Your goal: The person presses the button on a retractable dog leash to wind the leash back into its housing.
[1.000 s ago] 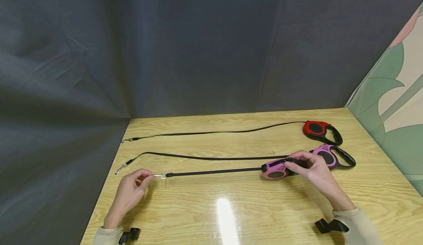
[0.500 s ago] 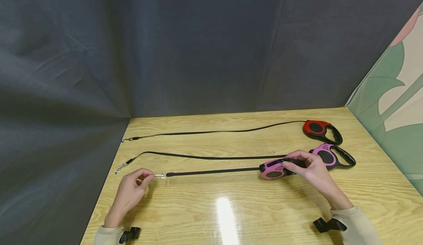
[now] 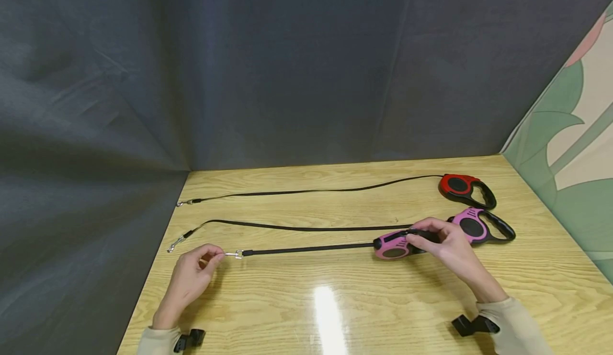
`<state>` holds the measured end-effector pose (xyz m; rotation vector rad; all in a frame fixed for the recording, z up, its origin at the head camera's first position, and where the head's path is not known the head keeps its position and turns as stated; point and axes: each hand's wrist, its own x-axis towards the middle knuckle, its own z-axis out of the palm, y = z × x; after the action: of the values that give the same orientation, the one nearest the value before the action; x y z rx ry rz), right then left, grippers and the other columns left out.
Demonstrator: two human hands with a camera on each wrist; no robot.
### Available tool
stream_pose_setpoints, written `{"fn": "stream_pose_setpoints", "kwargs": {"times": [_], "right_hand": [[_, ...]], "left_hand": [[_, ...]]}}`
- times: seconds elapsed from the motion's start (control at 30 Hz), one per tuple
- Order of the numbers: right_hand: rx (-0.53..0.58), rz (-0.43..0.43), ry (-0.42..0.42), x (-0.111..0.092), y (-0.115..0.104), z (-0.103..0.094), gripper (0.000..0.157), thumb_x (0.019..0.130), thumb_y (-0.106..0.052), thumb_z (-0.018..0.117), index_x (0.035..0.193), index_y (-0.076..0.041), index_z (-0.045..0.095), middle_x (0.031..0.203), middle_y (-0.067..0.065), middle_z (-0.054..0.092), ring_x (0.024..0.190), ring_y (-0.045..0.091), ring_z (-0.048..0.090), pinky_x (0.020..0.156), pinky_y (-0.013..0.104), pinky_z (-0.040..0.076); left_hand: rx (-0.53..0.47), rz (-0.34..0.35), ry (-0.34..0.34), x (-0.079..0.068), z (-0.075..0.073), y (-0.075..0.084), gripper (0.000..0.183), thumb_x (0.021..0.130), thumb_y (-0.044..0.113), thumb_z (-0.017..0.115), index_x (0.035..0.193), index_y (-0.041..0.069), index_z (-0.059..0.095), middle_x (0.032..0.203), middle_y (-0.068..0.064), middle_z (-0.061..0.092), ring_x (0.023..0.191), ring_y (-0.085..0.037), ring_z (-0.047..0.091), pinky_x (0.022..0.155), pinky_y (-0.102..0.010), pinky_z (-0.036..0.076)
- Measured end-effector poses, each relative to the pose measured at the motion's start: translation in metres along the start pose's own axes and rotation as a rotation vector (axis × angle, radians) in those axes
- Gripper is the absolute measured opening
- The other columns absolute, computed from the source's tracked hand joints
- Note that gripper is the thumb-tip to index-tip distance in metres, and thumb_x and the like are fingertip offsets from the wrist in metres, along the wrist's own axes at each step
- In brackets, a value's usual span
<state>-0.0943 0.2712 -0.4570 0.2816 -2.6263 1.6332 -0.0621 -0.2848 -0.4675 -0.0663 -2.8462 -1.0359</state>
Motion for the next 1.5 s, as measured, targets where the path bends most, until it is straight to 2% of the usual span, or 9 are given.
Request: {"fn": "stream_pose_setpoints", "kwargs": {"times": [0.17,0.37,0.73,1.5], "right_hand": [[-0.003,-0.011,0.009,0.001,0.001,0.002,0.015,0.096,-0.012,0.08,0.108,-0.005,0.075,0.089,-0.013,0.073,0.077,0.009,0.061,0.066,0.027,0.049],[0.001,-0.01,0.009,0.001,0.0,0.004,0.015,0.096,-0.012,0.081,0.107,-0.005,0.075,0.089,-0.013,0.073,0.076,0.008,0.061,0.066,0.027,0.049],[-0.009,0.033,0.003,0.001,0.001,0.006,0.018,0.095,-0.015,0.081,0.11,-0.007,0.075,0.091,-0.014,0.072,0.079,0.008,0.061,0.067,0.027,0.048],[0.015,-0.002,-0.015,0.004,-0.002,0.013,0.016,0.095,-0.015,0.081,0.108,-0.008,0.076,0.094,-0.008,0.075,0.079,0.01,0.063,0.068,0.027,0.05]], "left_hand": [[0.003,0.015,0.005,0.0,0.001,0.0,0.006,0.103,0.016,0.073,0.103,0.014,0.078,0.09,0.0,0.075,0.083,-0.008,0.067,0.075,-0.027,0.055],[0.007,0.002,-0.001,0.0,0.002,0.001,0.006,0.103,0.016,0.073,0.103,0.015,0.078,0.09,0.001,0.074,0.084,-0.008,0.067,0.075,-0.027,0.055],[0.009,-0.003,-0.005,0.0,0.002,0.002,0.006,0.103,0.017,0.073,0.103,0.016,0.078,0.091,0.001,0.075,0.084,-0.009,0.067,0.076,-0.027,0.055],[0.01,-0.002,-0.007,0.0,0.003,0.003,0.006,0.103,0.017,0.073,0.102,0.018,0.078,0.091,0.001,0.075,0.084,-0.008,0.067,0.076,-0.027,0.055]]}}
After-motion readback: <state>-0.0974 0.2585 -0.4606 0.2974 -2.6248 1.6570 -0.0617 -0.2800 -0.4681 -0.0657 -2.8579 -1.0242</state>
